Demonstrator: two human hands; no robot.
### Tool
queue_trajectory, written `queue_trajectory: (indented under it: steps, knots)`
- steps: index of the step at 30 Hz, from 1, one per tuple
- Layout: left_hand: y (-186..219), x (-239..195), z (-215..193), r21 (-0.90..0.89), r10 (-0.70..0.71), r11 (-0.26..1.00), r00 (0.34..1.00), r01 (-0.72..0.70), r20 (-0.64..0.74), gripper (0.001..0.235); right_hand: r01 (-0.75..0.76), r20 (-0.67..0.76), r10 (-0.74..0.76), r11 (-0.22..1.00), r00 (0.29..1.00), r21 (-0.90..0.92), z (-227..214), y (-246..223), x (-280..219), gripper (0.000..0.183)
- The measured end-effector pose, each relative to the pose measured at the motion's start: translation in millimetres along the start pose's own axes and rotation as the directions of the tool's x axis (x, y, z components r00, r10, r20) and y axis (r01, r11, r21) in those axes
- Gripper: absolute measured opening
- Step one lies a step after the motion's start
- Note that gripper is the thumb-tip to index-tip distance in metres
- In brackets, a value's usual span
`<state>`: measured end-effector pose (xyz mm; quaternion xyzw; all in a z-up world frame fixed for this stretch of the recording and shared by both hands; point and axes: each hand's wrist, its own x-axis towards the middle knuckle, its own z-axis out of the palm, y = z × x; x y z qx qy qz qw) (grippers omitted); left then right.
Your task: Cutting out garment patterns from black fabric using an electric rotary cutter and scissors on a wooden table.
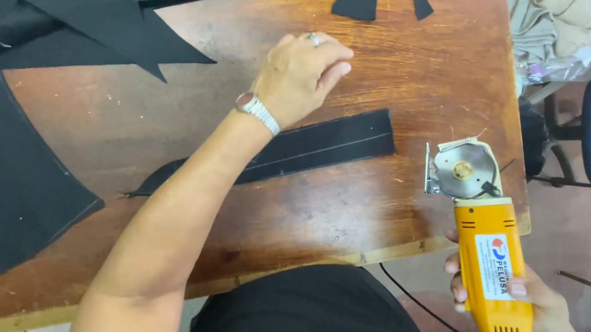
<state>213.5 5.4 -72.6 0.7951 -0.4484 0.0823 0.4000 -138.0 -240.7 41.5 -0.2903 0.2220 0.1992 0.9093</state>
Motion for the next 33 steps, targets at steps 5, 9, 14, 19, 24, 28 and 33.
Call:
queue_trajectory:
  steps: [5, 9, 14, 19, 24, 28, 33]
  knots:
    - [56.5, -90.4, -76.7, 0.105, 0.186, 0.978, 0.981, -0.18, -0.05, 0.014, -0.028, 0.065, 0.033, 0.997, 0.997, -0.073, 1.9, 4.9, -6.7, 0.092]
    - [70.8, -167.6, -70.3, 0.188, 0.225, 0.941, 0.935, -0.281, 0.272, 0.055, -0.041, 0.043, 0.048, 0.989, 0.998, -0.144, -14.8, 19.6, -8.5, 0.103]
    - [75.8, -176.0, -41.8, 0.283, 0.196, 0.894, 0.872, -0.347, 0.449, 0.096, -0.15, 0.121, 0.162, 0.984, 0.979, -0.1, -18.5, 25.0, 7.5, 0.114]
    - [51.8, -153.0, -27.5, 0.325, -0.03, 0.936, 0.886, -0.137, 0.462, 0.098, -0.113, -0.028, 0.109, 0.966, 0.994, -0.232, -32.4, 25.3, 1.8, 0.109]
    - [86.5, -97.9, 20.3, 0.383, -0.221, 0.923, 0.862, 0.034, 0.456, 0.103, -0.099, -0.064, 0.083, 0.938, 0.995, -0.333, -37.7, 15.0, -9.4, 0.107]
    - [108.7, -70.9, 80.2, 0.53, -0.407, 0.804, 0.9, 0.269, 0.16, 0.1, -0.245, -0.434, 0.04, 0.87, 0.9, -0.428, -50.2, 19.1, -19.1, 0.094]
    - [102.2, -136.8, -31.3, 0.19, -0.079, 0.977, 0.991, 0.098, -0.106, 0.032, -0.394, -0.641, 0.034, 0.813, 0.767, -0.429, 2.3, 28.7, 3.5, 0.067]
